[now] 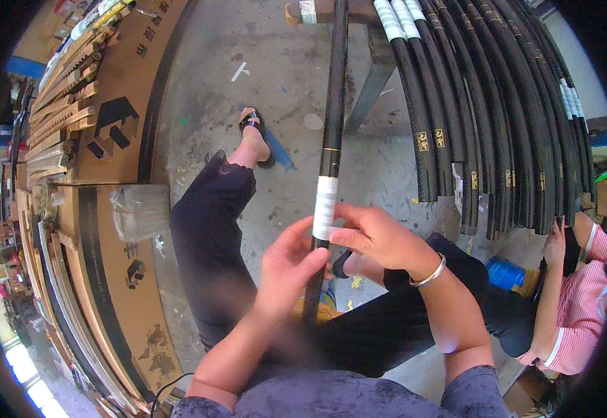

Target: The person applies white tape to the handles of fishing rods one by one while sitting on the floor.

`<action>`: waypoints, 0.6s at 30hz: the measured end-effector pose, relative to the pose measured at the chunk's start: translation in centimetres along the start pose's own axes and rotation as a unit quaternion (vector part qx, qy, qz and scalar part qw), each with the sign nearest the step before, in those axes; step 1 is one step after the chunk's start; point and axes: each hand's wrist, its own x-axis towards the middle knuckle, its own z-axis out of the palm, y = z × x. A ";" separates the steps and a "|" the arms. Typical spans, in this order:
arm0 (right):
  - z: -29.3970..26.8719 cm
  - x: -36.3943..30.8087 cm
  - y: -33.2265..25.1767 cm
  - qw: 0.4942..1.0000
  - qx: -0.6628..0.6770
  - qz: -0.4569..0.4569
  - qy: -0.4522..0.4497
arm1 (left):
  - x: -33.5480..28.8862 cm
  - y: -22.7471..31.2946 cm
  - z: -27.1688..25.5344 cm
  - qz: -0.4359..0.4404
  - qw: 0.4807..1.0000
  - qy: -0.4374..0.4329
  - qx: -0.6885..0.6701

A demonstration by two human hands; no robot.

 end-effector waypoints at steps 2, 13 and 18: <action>-0.2 0.0 0.0 1.000 -0.028 0.000 0.002 | -0.3 0.0 -0.2 -0.003 1.000 -0.014 -0.010; -0.6 -0.2 -0.7 0.998 -0.037 0.048 -0.012 | -0.2 0.1 -0.1 -0.014 0.999 -0.030 -0.006; -0.2 0.2 -1.3 0.995 -0.091 0.037 0.002 | 0.3 -1.7 -0.3 0.093 0.956 0.038 0.275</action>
